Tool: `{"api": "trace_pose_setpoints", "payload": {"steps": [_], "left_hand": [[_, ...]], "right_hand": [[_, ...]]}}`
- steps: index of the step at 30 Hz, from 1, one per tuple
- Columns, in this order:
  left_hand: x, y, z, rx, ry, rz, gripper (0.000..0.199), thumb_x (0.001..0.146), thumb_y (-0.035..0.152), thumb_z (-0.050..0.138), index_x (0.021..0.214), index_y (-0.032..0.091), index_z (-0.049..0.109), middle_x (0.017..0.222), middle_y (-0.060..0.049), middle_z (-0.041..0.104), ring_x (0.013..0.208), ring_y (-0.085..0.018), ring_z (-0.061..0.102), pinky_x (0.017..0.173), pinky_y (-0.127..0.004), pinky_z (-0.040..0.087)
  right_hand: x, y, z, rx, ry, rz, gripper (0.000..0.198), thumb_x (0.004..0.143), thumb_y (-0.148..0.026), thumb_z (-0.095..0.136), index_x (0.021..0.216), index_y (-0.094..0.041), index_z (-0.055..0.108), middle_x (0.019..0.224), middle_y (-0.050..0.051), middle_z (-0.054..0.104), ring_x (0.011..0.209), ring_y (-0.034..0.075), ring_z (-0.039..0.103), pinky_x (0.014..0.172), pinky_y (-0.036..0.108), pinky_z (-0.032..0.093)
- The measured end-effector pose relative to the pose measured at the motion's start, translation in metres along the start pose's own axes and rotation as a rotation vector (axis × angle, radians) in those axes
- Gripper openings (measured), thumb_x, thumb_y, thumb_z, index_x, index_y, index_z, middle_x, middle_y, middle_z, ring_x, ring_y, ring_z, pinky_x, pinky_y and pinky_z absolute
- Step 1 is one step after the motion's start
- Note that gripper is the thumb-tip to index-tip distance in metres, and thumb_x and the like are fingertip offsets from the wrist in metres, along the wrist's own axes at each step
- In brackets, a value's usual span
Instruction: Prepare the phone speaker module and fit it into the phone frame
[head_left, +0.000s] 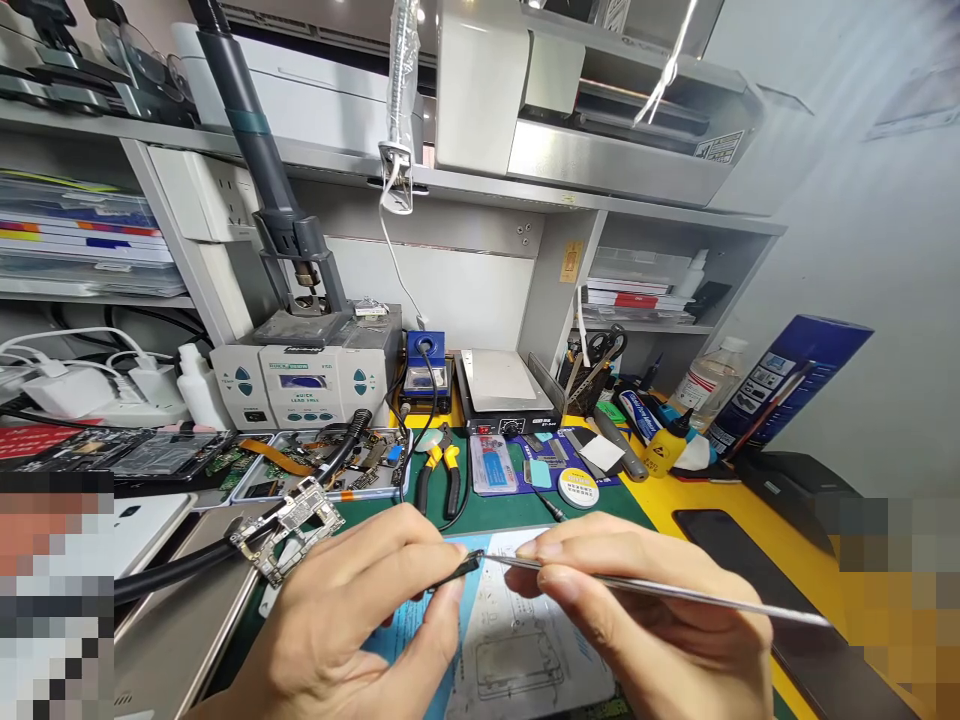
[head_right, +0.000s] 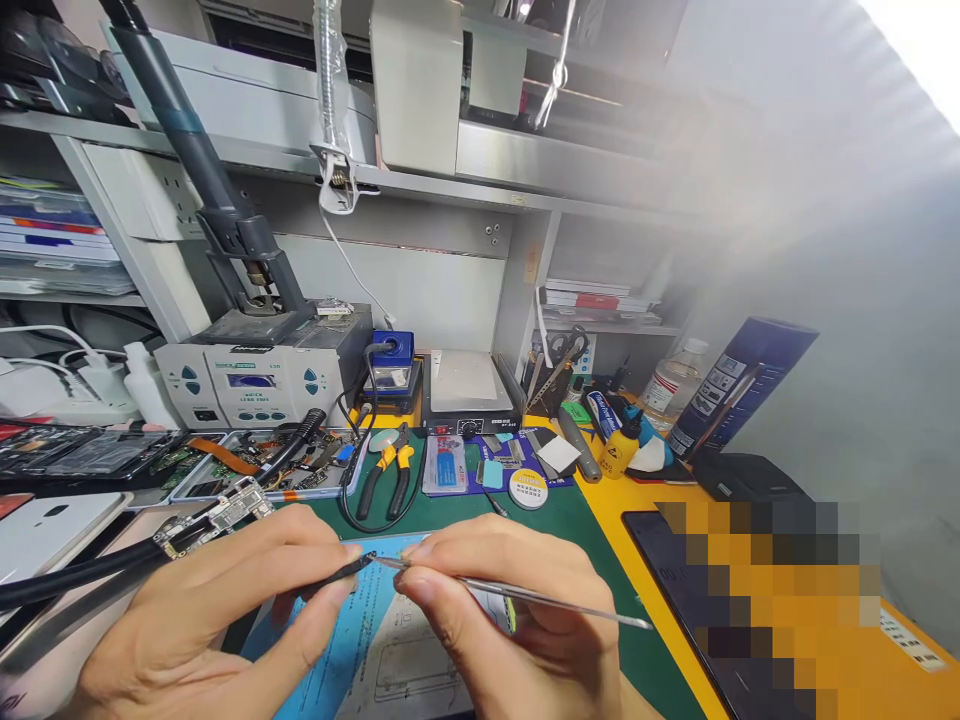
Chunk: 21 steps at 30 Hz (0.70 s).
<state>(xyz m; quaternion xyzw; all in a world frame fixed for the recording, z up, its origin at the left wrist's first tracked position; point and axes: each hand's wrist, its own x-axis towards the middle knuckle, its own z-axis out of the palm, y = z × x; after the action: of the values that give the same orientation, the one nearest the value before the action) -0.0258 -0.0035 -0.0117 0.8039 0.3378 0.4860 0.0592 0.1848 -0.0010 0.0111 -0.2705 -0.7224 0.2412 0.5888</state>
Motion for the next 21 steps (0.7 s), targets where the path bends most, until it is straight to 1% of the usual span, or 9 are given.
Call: {"api": "trace_pose_setpoints", "payload": {"steps": [2,4,6,7,11,15,18,21], "left_hand": [[-0.0004,-0.0011,-0.0001,0.0,-0.014,0.006,0.034,0.083,-0.003,0.061,0.105,0.024,0.062,0.081,0.0,0.063,0.069,-0.013,0.062,0.064,-0.026,0.049],[-0.0009,-0.0021,0.0004,-0.018,-0.021,0.009,0.034,0.083,-0.003,0.06,0.105,0.023,0.062,0.081,0.0,0.063,0.07,-0.013,0.062,0.064,-0.025,0.049],[-0.0012,-0.003,0.0015,-0.044,-0.033,-0.004,0.032,0.084,-0.003,0.06,0.103,0.023,0.064,0.08,0.0,0.063,0.068,-0.012,0.061,0.062,-0.025,0.049],[-0.0013,-0.0033,0.002,-0.053,-0.039,-0.015,0.031,0.084,-0.002,0.06,0.101,0.023,0.064,0.079,0.001,0.063,0.067,-0.012,0.061,0.061,-0.024,0.048],[-0.0013,-0.0035,0.0031,-0.069,-0.065,-0.053,0.026,0.084,0.001,0.06,0.097,0.023,0.063,0.074,0.002,0.061,0.063,-0.012,0.059,0.057,-0.023,0.046],[0.0,-0.0018,0.0024,-0.092,-0.083,-0.096,0.021,0.086,0.003,0.058,0.093,0.022,0.064,0.073,0.002,0.06,0.062,-0.012,0.058,0.056,-0.024,0.046],[0.002,0.0009,0.0005,-0.094,-0.09,-0.147,0.017,0.088,0.007,0.056,0.086,0.022,0.064,0.07,0.002,0.059,0.061,-0.012,0.058,0.056,-0.024,0.046],[0.0041,0.004,-0.0033,-0.068,-0.128,-0.2,0.016,0.088,0.012,0.055,0.08,0.022,0.064,0.071,0.001,0.063,0.063,-0.013,0.061,0.057,-0.024,0.046]], "right_hand": [[0.0,0.0009,0.0005,0.042,0.0,0.12,0.018,0.084,-0.005,0.073,0.087,-0.021,0.082,0.077,0.003,0.08,0.068,0.018,0.077,0.063,0.024,0.065],[-0.0004,0.0005,0.0012,0.103,0.033,0.26,0.012,0.087,-0.012,0.074,0.084,-0.021,0.082,0.072,0.003,0.08,0.063,0.019,0.077,0.06,0.023,0.064],[-0.0005,-0.0004,0.0011,0.149,0.07,0.323,0.009,0.088,-0.017,0.074,0.084,-0.021,0.081,0.07,0.002,0.079,0.06,0.019,0.077,0.057,0.024,0.064],[-0.0003,-0.0008,0.0006,0.145,0.068,0.307,0.009,0.088,-0.016,0.074,0.084,-0.021,0.081,0.07,0.002,0.079,0.06,0.019,0.077,0.058,0.024,0.064],[0.0001,-0.0016,-0.0025,0.037,-0.004,0.169,0.017,0.087,-0.007,0.071,0.085,-0.022,0.081,0.076,0.001,0.08,0.069,0.016,0.076,0.066,0.022,0.063],[-0.0006,-0.0019,-0.0024,-0.014,0.004,0.106,0.018,0.083,-0.004,0.073,0.086,-0.02,0.081,0.079,0.002,0.08,0.072,0.017,0.076,0.067,0.021,0.063],[0.001,-0.0021,-0.0025,-0.007,-0.004,0.094,0.018,0.083,-0.004,0.073,0.086,-0.02,0.081,0.078,0.004,0.08,0.07,0.017,0.076,0.065,0.022,0.063],[0.0034,-0.0018,-0.006,-0.003,-0.075,0.153,0.014,0.086,-0.008,0.072,0.089,-0.019,0.08,0.079,0.004,0.08,0.069,0.018,0.076,0.065,0.025,0.063]]}}
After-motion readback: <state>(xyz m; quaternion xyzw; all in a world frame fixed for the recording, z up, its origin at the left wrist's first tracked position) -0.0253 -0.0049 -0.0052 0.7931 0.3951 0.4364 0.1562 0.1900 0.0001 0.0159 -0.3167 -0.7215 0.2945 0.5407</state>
